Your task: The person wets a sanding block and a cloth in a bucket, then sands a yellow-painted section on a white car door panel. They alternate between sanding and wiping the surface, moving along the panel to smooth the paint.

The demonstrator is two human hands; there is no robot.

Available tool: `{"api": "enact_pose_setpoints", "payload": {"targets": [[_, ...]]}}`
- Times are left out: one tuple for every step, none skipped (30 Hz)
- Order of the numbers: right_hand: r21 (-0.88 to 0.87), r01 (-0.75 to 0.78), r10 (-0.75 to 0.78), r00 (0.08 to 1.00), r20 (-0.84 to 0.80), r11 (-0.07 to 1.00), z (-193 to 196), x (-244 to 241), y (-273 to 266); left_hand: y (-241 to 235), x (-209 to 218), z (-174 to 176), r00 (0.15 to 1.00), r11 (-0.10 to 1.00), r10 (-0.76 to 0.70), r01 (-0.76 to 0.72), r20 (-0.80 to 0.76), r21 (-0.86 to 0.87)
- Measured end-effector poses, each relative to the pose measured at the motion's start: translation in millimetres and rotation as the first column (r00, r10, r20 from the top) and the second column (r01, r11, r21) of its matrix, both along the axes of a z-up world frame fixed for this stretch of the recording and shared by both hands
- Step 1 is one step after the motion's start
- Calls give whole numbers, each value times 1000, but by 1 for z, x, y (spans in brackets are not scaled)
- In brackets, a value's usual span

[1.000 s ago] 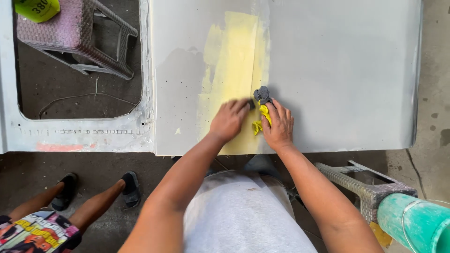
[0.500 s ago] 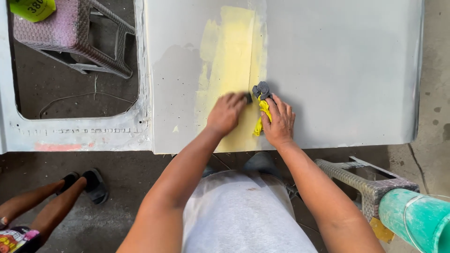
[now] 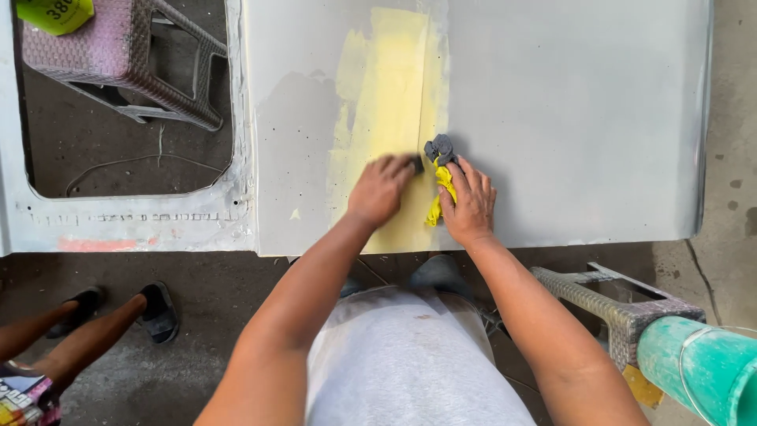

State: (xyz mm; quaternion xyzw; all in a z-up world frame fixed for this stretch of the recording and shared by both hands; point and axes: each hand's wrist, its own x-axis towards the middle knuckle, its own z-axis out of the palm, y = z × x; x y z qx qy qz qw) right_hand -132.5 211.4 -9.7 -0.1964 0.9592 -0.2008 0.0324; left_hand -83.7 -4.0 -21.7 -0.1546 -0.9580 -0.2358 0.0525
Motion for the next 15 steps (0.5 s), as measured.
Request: {"api": "enact_pose_setpoints", "payload": {"targets": [[-2, 2, -2, 1000, 5, 1000, 1, 1, 1, 1, -9, 7, 997, 997, 72, -72, 7, 3], [-8, -3, 3, 1000, 11, 1000, 1, 1, -1, 0, -17, 15, 988, 988, 151, -152, 15, 0], [-11, -10, 10, 1000, 11, 1000, -1, 2, -1, 3, 1, 18, 987, 987, 158, -158, 15, -3], [-11, -10, 10, 1000, -2, 1000, -3, 0, -2, 5, 15, 22, 997, 997, 69, -68, 35, -22], [-10, -9, 9, 1000, -16, 1000, -6, -2, -3, 7, 29, 25, 998, 999, -20, 22, 57, -39], [-7, -3, 3, 1000, -13, 1000, -5, -2, 0, 8, 53, 27, 998, 999, -26, 28, 60, -36], [2, -3, 3, 1000, -22, 1000, -5, -1, 3, 9, 78, 29, 991, 991, -131, 131, 33, -6], [8, -10, 11, 1000, -28, 1000, -6, -1, 3, 8, 105, 32, 974, 974, -225, 224, 6, 18], [8, -13, 13, 1000, -24, 1000, -6, 0, 2, 5, 98, 27, 975, 975, -222, 222, 11, 19], [5, -17, 17, 999, -29, 1000, -6, 0, 0, 2, 89, 23, 962, 961, -274, 274, 15, -30], [1, -21, 21, 999, -34, 1000, -6, -1, -2, -2, 81, 19, 945, 942, -325, 326, 23, -79], [4, -22, 22, 999, -36, 1000, -7, -1, -1, -5, 57, 16, 946, 943, -324, 325, 21, -77], [1, -20, 20, 999, -42, 1000, -7, -1, 0, -7, 33, 12, 983, 982, -183, 183, -1, -43], [-3, -17, 16, 999, -46, 1000, -8, 0, 0, -11, 9, 10, 999, 999, -40, 39, -15, -8], [-2, -15, 15, 999, -46, 1000, -7, 1, 1, -7, 4, 9, 999, 999, -41, 41, -15, -6]]}}
